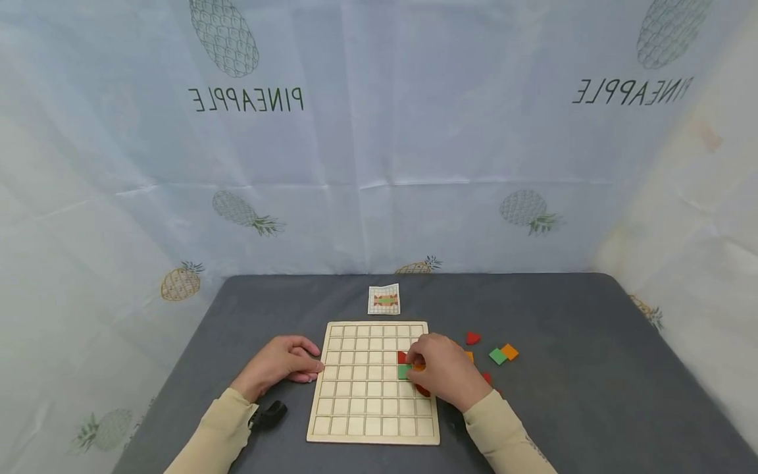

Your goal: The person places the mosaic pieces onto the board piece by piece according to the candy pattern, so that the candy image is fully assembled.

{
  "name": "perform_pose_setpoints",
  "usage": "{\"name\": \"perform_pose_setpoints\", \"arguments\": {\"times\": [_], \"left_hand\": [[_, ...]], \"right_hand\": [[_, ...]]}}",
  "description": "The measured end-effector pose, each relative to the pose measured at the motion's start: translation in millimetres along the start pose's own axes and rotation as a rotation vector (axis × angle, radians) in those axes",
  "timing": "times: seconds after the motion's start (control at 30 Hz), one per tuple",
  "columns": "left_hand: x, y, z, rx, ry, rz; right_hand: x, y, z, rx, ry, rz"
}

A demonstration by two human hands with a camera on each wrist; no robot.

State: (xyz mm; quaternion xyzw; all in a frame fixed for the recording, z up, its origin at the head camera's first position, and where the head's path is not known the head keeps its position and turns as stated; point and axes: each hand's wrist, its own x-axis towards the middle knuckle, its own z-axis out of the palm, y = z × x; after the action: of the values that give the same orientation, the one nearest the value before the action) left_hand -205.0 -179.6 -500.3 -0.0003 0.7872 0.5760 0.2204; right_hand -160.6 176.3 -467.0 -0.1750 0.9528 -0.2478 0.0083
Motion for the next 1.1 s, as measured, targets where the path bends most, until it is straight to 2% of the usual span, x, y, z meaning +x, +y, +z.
{"name": "perform_pose_setpoints", "arguments": {"times": [0.2, 0.33, 0.43, 0.57, 0.77, 0.93, 1.1], "left_hand": [[0.1, 0.3, 0.2, 0.002, -0.012, 0.010], [1.3, 0.2, 1.4, 0.019, -0.018, 0.014], [2.2, -1.1, 2.2, 0.020, -0.016, 0.012], [0.4, -1.8, 1.1, 0.021, -0.001, 0.017], [-3.6, -3.4, -2.8, 0.039, 0.010, 0.014], [-3.4, -1.5, -1.7, 0.042, 0.012, 0.012], [-2.2, 0.6, 0.8, 0.054, 0.013, 0.009]], "right_hand": [[-5.7, 4.1, -11.8, 0.037, 0.021, 0.008], [-17.1, 10.4, -24.3, 0.027, 0.078, 0.043], [-30.6, 18.9, -34.6, 0.034, 0.091, 0.074], [-54.1, 33.3, -43.3, 0.056, 0.041, 0.088], [-81.3, 56.2, -43.2, 0.055, -0.035, 0.109], [-91.1, 59.4, -44.3, 0.028, -0.026, 0.126], [-88.7, 55.8, -38.2, 0.034, -0.036, 0.100]]}}
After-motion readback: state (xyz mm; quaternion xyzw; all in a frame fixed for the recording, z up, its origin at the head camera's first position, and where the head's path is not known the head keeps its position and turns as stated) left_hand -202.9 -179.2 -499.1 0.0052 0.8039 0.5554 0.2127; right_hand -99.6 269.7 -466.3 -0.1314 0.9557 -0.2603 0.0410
